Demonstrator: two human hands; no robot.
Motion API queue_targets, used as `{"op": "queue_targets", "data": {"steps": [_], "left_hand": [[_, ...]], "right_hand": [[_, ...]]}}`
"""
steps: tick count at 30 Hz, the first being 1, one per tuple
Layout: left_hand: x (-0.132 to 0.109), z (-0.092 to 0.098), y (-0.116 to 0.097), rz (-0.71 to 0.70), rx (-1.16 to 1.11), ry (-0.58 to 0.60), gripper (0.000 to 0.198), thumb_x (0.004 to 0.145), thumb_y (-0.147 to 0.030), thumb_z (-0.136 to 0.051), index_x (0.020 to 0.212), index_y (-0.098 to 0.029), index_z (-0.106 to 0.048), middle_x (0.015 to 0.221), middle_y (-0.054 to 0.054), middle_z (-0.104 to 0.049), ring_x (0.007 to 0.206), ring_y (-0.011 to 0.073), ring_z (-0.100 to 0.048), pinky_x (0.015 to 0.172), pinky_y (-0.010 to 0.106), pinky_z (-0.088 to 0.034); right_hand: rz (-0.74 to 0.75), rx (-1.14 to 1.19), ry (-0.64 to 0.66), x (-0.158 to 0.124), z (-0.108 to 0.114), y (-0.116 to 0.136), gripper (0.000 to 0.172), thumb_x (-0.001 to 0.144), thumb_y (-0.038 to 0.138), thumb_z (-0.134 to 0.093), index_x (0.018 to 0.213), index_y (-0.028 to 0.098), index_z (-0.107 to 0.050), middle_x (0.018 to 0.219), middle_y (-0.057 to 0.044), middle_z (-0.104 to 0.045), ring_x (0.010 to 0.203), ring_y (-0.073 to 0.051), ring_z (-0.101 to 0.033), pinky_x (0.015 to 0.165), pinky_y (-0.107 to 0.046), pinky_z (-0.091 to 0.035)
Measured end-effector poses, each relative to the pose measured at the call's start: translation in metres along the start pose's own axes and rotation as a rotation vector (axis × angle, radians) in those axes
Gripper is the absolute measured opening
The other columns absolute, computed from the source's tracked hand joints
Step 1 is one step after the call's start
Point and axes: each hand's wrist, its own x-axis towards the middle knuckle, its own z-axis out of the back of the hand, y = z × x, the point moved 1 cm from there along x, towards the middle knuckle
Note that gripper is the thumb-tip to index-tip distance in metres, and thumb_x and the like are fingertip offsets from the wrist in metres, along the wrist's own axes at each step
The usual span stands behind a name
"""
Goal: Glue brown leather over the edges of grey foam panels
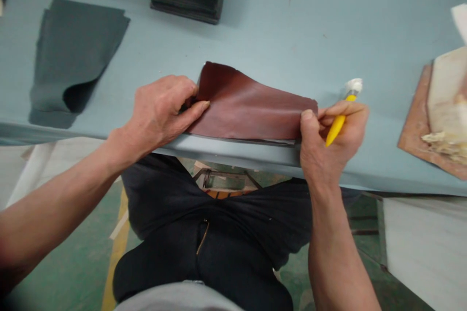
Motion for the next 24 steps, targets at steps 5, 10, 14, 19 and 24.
{"op": "queue_targets", "data": {"steps": [5, 10, 14, 19, 24], "left_hand": [[0.001, 0.0, 0.0, -0.005, 0.018, -0.009, 0.023, 0.109, -0.046, -0.052, 0.104, -0.027, -0.064, 0.101, 0.008, -0.073, 0.107, 0.0297, -0.068, 0.083, 0.039, -0.046], [0.004, 0.005, -0.006, 0.046, 0.127, 0.081, 0.028, 0.111, -0.047, -0.049, 0.107, -0.024, -0.063, 0.106, 0.009, -0.072, 0.106, 0.0293, -0.066, 0.086, 0.041, -0.046], [0.004, 0.008, -0.008, 0.072, 0.19, 0.104, 0.033, 0.113, -0.05, -0.044, 0.111, -0.025, -0.064, 0.108, 0.007, -0.073, 0.106, 0.0262, -0.065, 0.088, 0.038, -0.047], [0.004, 0.006, -0.007, 0.067, 0.209, 0.09, 0.032, 0.112, -0.049, -0.043, 0.107, -0.026, -0.065, 0.105, 0.007, -0.072, 0.104, 0.0272, -0.068, 0.086, 0.038, -0.047], [0.005, 0.008, -0.007, 0.1, 0.175, 0.091, 0.03, 0.11, -0.048, -0.048, 0.1, -0.023, -0.062, 0.099, 0.005, -0.069, 0.098, 0.0242, -0.065, 0.086, 0.035, -0.045]], "right_hand": [[0.111, -0.112, 0.073, 0.0, 0.004, 0.007, 0.026, 0.076, 0.029, -0.072, 0.092, 0.025, -0.052, 0.08, 0.006, -0.054, 0.062, -0.009, -0.051, 0.057, -0.023, -0.044], [0.216, -0.245, 0.121, -0.003, 0.006, 0.008, 0.025, 0.08, 0.029, -0.071, 0.095, 0.025, -0.052, 0.078, 0.007, -0.052, 0.056, -0.008, -0.047, 0.054, -0.023, -0.042], [0.24, -0.282, 0.14, -0.006, 0.007, 0.008, 0.024, 0.082, 0.028, -0.072, 0.096, 0.024, -0.053, 0.079, 0.006, -0.055, 0.055, -0.009, -0.051, 0.055, -0.026, -0.044], [0.201, -0.275, 0.126, -0.007, 0.009, 0.011, 0.024, 0.083, 0.03, -0.073, 0.095, 0.025, -0.053, 0.081, 0.005, -0.056, 0.057, -0.009, -0.051, 0.057, -0.028, -0.045], [0.123, -0.261, 0.154, -0.007, 0.012, 0.013, 0.024, 0.086, 0.033, -0.073, 0.095, 0.026, -0.052, 0.08, 0.005, -0.055, 0.06, -0.011, -0.052, 0.059, -0.028, -0.046]]}}
